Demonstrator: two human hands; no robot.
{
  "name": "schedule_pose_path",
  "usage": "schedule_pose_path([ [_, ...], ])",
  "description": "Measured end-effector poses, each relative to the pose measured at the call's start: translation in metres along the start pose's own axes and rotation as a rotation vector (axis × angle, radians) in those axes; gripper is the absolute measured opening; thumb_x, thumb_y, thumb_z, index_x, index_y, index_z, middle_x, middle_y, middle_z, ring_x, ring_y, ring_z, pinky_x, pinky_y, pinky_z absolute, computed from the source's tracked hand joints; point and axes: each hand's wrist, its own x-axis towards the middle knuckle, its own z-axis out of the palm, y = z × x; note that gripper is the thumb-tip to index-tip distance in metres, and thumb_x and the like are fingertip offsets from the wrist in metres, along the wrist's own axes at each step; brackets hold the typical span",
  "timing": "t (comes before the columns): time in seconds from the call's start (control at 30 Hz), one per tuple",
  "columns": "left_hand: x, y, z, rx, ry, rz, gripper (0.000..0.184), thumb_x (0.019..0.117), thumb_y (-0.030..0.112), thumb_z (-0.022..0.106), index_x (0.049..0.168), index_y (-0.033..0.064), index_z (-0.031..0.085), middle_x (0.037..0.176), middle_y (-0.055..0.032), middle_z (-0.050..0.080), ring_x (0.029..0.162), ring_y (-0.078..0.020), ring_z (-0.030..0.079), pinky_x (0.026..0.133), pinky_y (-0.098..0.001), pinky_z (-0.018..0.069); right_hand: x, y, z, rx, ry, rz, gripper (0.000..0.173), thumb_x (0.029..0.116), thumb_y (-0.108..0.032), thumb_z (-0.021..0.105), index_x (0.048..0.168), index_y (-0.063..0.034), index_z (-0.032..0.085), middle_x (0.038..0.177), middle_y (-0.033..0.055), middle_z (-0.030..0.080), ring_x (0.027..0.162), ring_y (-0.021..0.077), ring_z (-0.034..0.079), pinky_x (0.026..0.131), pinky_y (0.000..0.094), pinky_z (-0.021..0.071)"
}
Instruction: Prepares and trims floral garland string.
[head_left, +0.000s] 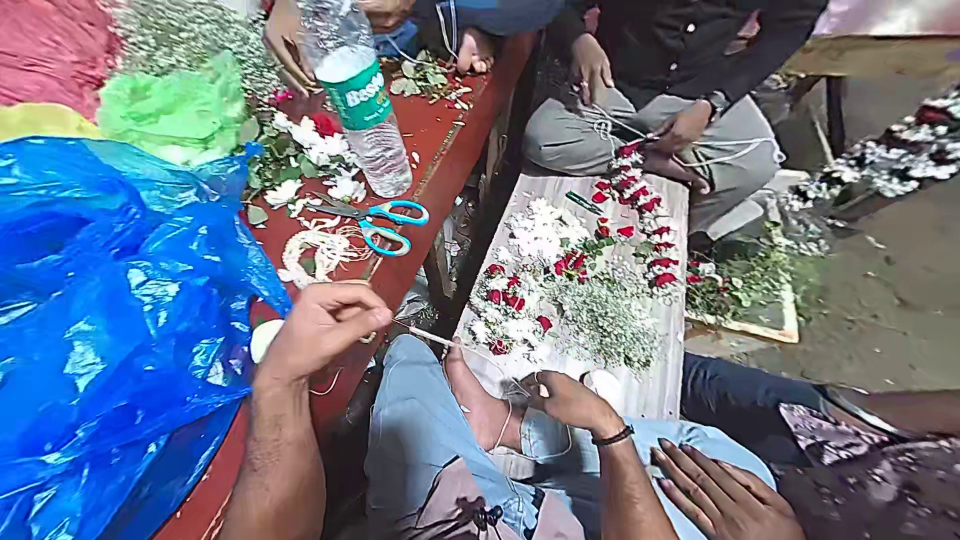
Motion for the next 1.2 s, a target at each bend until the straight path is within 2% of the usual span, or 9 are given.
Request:
schedule_pose_path([
  [0.1, 0.003, -0.001, 0.008, -0.033, -0.153, 0.006, 0.019, 0.093, 0.023, 0.074, 0.082, 0.0079, 0.075, 0.075, 0.0025, 0.063, 0.067, -0.0052, 0.056, 0.058, -0.0199, 0.0468, 0.02, -0.084, -0.004, 0.158, 0.153, -0.303, 0.053, 0.0966, -0.043, 0.065, 0.141, -0.0149, 0.062, 0.14, 0.0062, 0.063, 0.133, 0.0189, 0.057, 0.114, 0.0471, 0.0447],
  [0.17, 0.005, -0.002, 0.011, -0.047, -0.193, -0.005, 0.018, 0.0932, 0.022, 0.073, 0.084, 0.0074, 0.076, 0.076, 0.0027, 0.062, 0.07, -0.0052, 0.056, 0.061, -0.0204, 0.0463, 0.036, -0.144, -0.003, 0.438, 0.138, -0.638, 0.053, 0.1013, -0.035, 0.061, 0.147, -0.0084, 0.055, 0.149, 0.0077, 0.057, 0.141, 0.0181, 0.049, 0.119, 0.0427, 0.041],
  [0.27, 0.003, -0.002, 0.01, -0.024, -0.139, -0.017, 0.019, 0.095, 0.024, 0.072, 0.089, 0.0071, 0.077, 0.082, 0.0022, 0.065, 0.076, -0.0054, 0.06, 0.067, -0.0213, 0.0513, 0.045, -0.207, 0.009, 0.862, -0.04, -0.93, 0.035, 0.1066, -0.019, 0.053, 0.132, 0.0042, 0.061, 0.119, 0.011, 0.071, 0.108, 0.0168, 0.067, 0.097, 0.0372, 0.0558],
  [0.33, 0.0, -0.001, 0.004, 0.051, 0.0, -0.011, 0.02, 0.0958, 0.026, 0.07, 0.091, 0.0085, 0.077, 0.084, 0.0033, 0.07, 0.076, -0.0034, 0.063, 0.069, -0.0213, 0.0535, 0.044, -0.225, 0.017, 0.947, -0.063, -0.927, 0.026, 0.1073, -0.019, 0.051, 0.103, -0.0005, 0.068, 0.086, 0.0005, 0.068, 0.074, 0.0063, 0.061, 0.068, 0.0256, 0.052],
  [0.43, 0.0, 0.002, 0.004, 0.117, 0.266, 0.013, 0.017, 0.0937, 0.025, 0.068, 0.088, 0.0099, 0.075, 0.082, 0.0044, 0.073, 0.075, -0.0031, 0.067, 0.07, -0.0229, 0.0572, 0.033, -0.223, 0.015, 0.887, -0.031, -0.824, 0.028, 0.1077, -0.019, 0.046, 0.091, -0.007, 0.065, 0.073, -0.0071, 0.056, 0.06, -0.0003, 0.045, 0.055, 0.0187, 0.0387],
  [0.6, 0.01, -0.002, 0.023, 0.047, 0.462, 0.081, 0.009, 0.0908, 0.018, 0.068, 0.086, 0.0127, 0.074, 0.075, 0.009, 0.069, 0.062, 0.001, 0.061, 0.056, -0.0157, 0.051, 0.003, -0.215, -0.019, 0.729, -0.06, -0.639, 0.032, 0.1089, -0.023, 0.045, 0.087, -0.0071, 0.062, 0.062, -0.0057, 0.044, 0.052, 0.0036, 0.037, 0.049, 0.0213, 0.0314],
  [0.87, 0.015, 0.004, 0.034, 0.199, 0.605, 0.265, 0.017, 0.0942, 0.02, 0.07, 0.09, 0.0045, 0.074, 0.081, 0.007, 0.072, 0.067, 0.0065, 0.062, 0.061, -0.0123, 0.053, -0.023, -0.211, -0.038, 0.781, -0.161, -0.538, 0.031, 0.1096, -0.028, 0.044, 0.088, -0.0118, 0.059, 0.058, -0.0075, 0.037, 0.046, 0.0023, 0.03, 0.043, 0.0196, 0.0234],
  [1.0, 0.012, -0.008, 0.014, 0.307, 0.669, 0.165, 0.02, 0.0946, 0.019, 0.067, 0.092, -0.0002, 0.072, 0.08, 0.0034, 0.069, 0.064, 0.0068, 0.056, 0.06, -0.0126, 0.049, -0.026, -0.196, -0.048, 0.753, -0.156, -0.498, 0.03, 0.1096, -0.028, 0.045, 0.093, -0.0104, 0.063, 0.057, -0.0088, 0.037, 0.045, 0.0011, 0.03, 0.043, 0.0187, 0.0249],
  [1.2, 0.003, -0.006, -0.003, 0.209, 0.594, -0.008, 0.015, 0.0969, 0.02, 0.061, 0.089, 0.0096, 0.069, 0.07, 0.0076, 0.059, 0.057, 0.0005, 0.052, 0.054, -0.0175, 0.0442, -0.049, -0.205, -0.078, 0.668, -0.197, -0.556, 0.025, 0.108, -0.025, 0.048, 0.095, -0.012, 0.066, 0.06, -0.0113, 0.043, 0.047, -0.0022, 0.032, 0.044, 0.0168, 0.0257],
])
